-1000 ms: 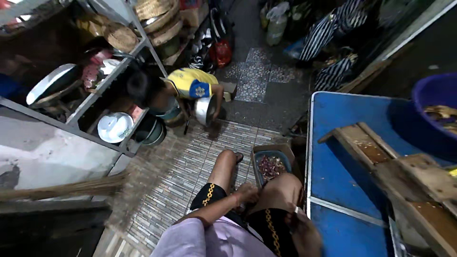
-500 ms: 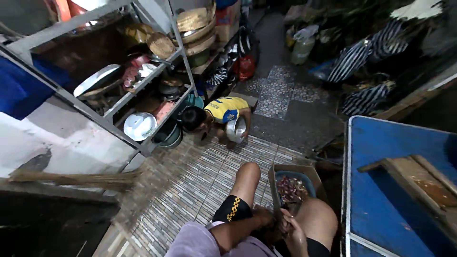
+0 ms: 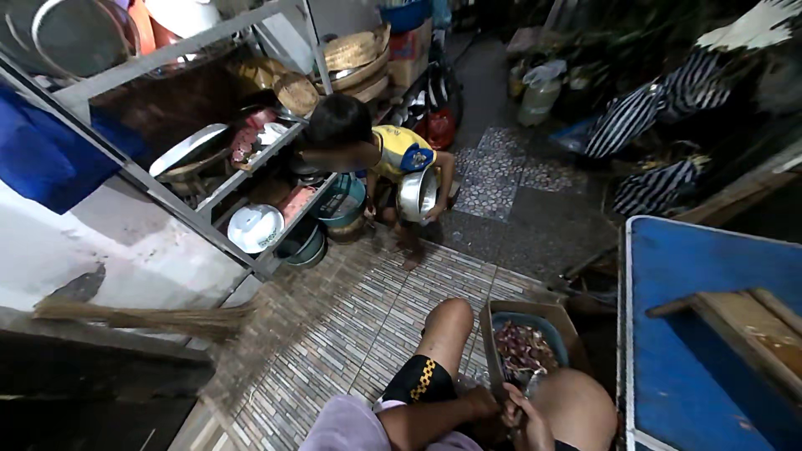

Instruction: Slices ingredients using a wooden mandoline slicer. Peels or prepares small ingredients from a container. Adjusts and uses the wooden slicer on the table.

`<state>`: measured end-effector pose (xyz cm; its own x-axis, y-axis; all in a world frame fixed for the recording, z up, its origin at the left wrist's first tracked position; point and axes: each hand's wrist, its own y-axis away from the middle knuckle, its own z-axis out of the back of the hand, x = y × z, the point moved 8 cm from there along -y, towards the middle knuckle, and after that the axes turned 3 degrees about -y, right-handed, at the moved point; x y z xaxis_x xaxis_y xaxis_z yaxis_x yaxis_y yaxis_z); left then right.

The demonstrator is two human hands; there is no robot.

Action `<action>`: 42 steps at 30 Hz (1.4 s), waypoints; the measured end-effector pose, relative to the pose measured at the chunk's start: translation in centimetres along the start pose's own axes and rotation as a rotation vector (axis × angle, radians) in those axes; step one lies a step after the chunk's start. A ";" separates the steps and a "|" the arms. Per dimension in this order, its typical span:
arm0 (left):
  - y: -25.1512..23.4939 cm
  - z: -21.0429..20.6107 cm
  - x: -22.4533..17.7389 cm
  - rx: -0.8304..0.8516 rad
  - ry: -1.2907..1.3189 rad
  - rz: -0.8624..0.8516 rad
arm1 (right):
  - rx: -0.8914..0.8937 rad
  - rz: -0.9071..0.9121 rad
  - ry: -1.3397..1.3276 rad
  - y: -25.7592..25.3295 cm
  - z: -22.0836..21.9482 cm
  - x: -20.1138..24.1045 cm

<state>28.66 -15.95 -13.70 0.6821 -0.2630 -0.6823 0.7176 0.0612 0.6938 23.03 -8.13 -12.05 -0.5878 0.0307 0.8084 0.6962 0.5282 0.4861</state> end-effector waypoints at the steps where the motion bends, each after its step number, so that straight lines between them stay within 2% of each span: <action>1: -0.1 -0.1 -0.1 0.010 -0.038 -0.011 | 0.001 0.008 -0.016 0.0 0.1 0.0; 13: -0.7 -0.4 0.6 -0.010 0.063 -0.014 | 0.022 0.003 -0.089 -0.1 0.4 -0.2; 19: 3.3 1.3 -2.1 -0.011 0.055 0.086 | 0.033 0.006 -0.082 0.1 0.2 0.1; 25: -1.8 -0.8 1.3 -0.002 0.125 0.062 | -0.005 -0.017 -0.068 0.2 0.3 0.1; 34: -0.3 -0.2 0.0 -0.015 0.108 -0.019 | -0.038 -0.033 -0.082 1.5 -0.8 1.0; 42: -0.9 -0.4 0.3 -0.017 0.115 -0.021 | -0.039 -0.024 -0.090 0.4 0.5 0.0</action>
<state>28.28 -15.73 -14.58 0.6775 -0.1526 -0.7195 0.7338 0.0733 0.6754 23.15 -7.46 -12.04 -0.6375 0.0955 0.7645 0.6962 0.4964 0.5186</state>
